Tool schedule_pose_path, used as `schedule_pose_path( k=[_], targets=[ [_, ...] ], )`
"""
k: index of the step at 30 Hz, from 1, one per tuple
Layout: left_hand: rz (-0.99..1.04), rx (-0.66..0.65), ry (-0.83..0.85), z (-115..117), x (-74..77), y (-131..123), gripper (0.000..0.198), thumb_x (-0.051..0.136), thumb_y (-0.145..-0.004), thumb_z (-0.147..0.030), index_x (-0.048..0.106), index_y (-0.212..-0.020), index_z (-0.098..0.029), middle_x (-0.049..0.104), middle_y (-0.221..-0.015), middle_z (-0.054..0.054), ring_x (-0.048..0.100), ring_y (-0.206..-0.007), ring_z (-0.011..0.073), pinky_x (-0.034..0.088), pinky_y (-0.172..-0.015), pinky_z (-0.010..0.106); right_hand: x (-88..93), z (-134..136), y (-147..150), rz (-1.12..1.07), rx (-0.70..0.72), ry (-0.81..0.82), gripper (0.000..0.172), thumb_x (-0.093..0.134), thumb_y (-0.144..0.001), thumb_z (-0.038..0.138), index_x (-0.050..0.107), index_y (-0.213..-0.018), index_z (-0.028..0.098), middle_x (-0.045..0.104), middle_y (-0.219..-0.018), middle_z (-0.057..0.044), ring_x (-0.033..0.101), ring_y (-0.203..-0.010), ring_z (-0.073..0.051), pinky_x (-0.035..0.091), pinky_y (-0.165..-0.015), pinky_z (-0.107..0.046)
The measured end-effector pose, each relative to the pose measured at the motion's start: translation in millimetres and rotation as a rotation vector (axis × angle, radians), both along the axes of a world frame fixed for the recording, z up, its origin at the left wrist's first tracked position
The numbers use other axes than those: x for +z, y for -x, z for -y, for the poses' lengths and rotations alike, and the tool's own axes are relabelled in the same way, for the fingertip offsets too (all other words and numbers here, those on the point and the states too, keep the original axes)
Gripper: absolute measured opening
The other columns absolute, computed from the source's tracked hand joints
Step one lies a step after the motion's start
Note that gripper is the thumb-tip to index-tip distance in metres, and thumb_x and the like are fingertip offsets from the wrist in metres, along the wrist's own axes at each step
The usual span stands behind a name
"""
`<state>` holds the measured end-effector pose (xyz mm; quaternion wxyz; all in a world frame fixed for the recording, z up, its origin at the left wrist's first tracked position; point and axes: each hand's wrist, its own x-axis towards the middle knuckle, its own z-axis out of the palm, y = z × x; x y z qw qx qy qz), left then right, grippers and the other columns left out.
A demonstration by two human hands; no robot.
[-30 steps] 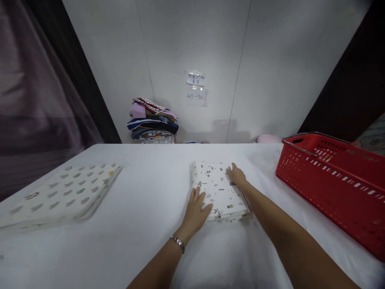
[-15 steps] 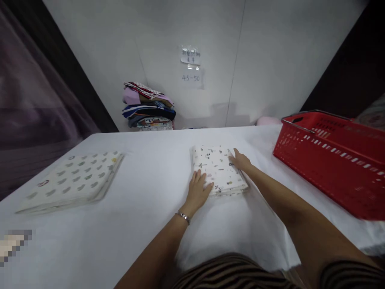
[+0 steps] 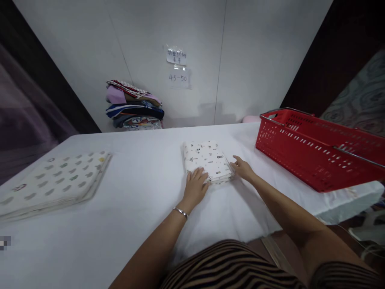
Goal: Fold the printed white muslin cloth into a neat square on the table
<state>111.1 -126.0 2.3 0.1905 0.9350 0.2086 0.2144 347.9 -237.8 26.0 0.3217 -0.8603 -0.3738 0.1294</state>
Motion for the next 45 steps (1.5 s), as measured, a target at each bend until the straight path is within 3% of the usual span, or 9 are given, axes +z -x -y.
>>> schedule_pose_path(
  k=[2, 5, 11, 16, 21, 25, 33, 42, 45],
  targets=[
    [0.002, -0.039, -0.016, 1.1, 3.4, -6.8, 0.032, 0.047, -0.089, -0.03, 0.056, -0.119, -0.024, 0.049, -0.136, 0.007, 0.035, -0.132, 0.0249, 0.018, -0.112, 0.048, 0.1, 5.4, 3.3, 0.003, -0.007, -0.041, 0.036, 0.048, -0.084, 0.038, 0.062, -0.11, 0.018, 0.064, -0.076, -0.001, 0.057, -0.066, -0.014, 0.041, -0.062, -0.024],
    [-0.008, -0.067, -0.008, 1.9, 6.6, -17.3, 0.027, 0.046, -0.088, -0.026, 0.06, -0.111, -0.025, 0.059, -0.124, 0.006, 0.047, -0.12, 0.0235, 0.029, -0.104, 0.044, -1.6, 9.5, 9.2, -0.051, 0.048, -0.01, 0.029, 0.046, -0.083, 0.039, 0.065, -0.079, 0.018, 0.06, -0.063, 0.0, 0.054, -0.059, -0.014, 0.038, -0.057, -0.024],
    [-0.024, -0.046, -0.055, 3.7, 9.3, -22.6, 0.023, 0.041, -0.092, -0.027, 0.063, -0.1, -0.025, 0.064, -0.112, 0.004, 0.053, -0.109, 0.0222, 0.035, -0.094, 0.041, -1.7, 1.0, 11.8, -0.024, 0.11, 0.045, 0.027, 0.06, -0.07, 0.043, 0.061, -0.06, 0.019, 0.058, -0.058, 0.0, 0.05, -0.059, -0.014, 0.033, -0.054, -0.025],
    [0.029, -0.044, -0.079, 4.7, 12.9, -18.1, 0.023, 0.047, -0.09, -0.029, 0.058, -0.11, -0.025, 0.062, -0.117, 0.004, 0.051, -0.112, 0.0209, 0.036, -0.096, 0.039, 5.6, 0.4, 3.9, -0.11, 0.021, -0.094, 0.021, 0.053, -0.072, 0.037, 0.059, -0.065, 0.018, 0.054, -0.057, 0.003, 0.047, -0.056, -0.011, 0.033, -0.051, -0.022],
    [-0.01, -0.036, -0.138, 1.2, 6.4, -15.0, 0.024, 0.052, -0.087, -0.025, 0.06, -0.11, -0.024, 0.062, -0.118, 0.004, 0.05, -0.115, 0.0216, 0.034, -0.101, 0.042, -6.0, 12.0, 1.3, -0.198, -0.022, -0.001, 0.017, 0.056, -0.068, 0.03, 0.055, -0.057, 0.017, 0.046, -0.049, 0.004, 0.042, -0.05, -0.01, 0.03, -0.047, -0.022],
    [-0.015, -0.053, -0.142, -1.6, 0.1, -12.3, 0.026, 0.052, -0.087, -0.023, 0.059, -0.112, -0.023, 0.062, -0.12, 0.004, 0.049, -0.116, 0.0215, 0.033, -0.103, 0.042, -13.7, 12.8, 1.9, -0.166, -0.007, 0.025, 0.018, 0.056, -0.07, 0.032, 0.059, -0.063, 0.016, 0.053, -0.055, 0.002, 0.047, -0.056, -0.011, 0.032, -0.051, -0.022],
    [-0.012, -0.083, -0.144, -2.2, 0.4, -10.8, 0.029, 0.054, -0.084, -0.019, 0.059, -0.113, -0.022, 0.062, -0.12, 0.005, 0.05, -0.116, 0.0218, 0.035, -0.102, 0.043, -6.6, 4.5, 1.1, -0.06, 0.011, 0.093, 0.012, 0.062, -0.066, 0.029, 0.064, -0.066, 0.017, 0.063, -0.068, -0.002, 0.053, -0.065, -0.014, 0.033, -0.056, -0.023],
    [0.008, -0.051, -0.163, -2.6, -1.8, -8.2, 0.038, 0.053, -0.083, -0.016, 0.055, -0.12, -0.022, 0.056, -0.129, 0.006, 0.046, -0.122, 0.0232, 0.032, -0.106, 0.045, 0.5, -1.0, 2.5, -0.095, -0.025, -0.041, 0.017, 0.053, -0.072, 0.033, 0.06, -0.069, 0.018, 0.055, -0.061, 0.003, 0.048, -0.058, -0.011, 0.032, -0.052, -0.021],
    [0.009, -0.013, -0.171, -2.2, -3.1, -6.0, 0.038, 0.052, -0.083, -0.017, 0.054, -0.121, -0.022, 0.054, -0.131, 0.006, 0.045, -0.123, 0.0246, 0.03, -0.107, 0.047, -2.8, 0.7, -1.1, -0.163, -0.059, -0.054, 0.015, 0.057, -0.068, 0.031, 0.059, -0.064, 0.017, 0.052, -0.056, 0.003, 0.047, -0.055, -0.011, 0.032, -0.05, -0.022]
  ],
)
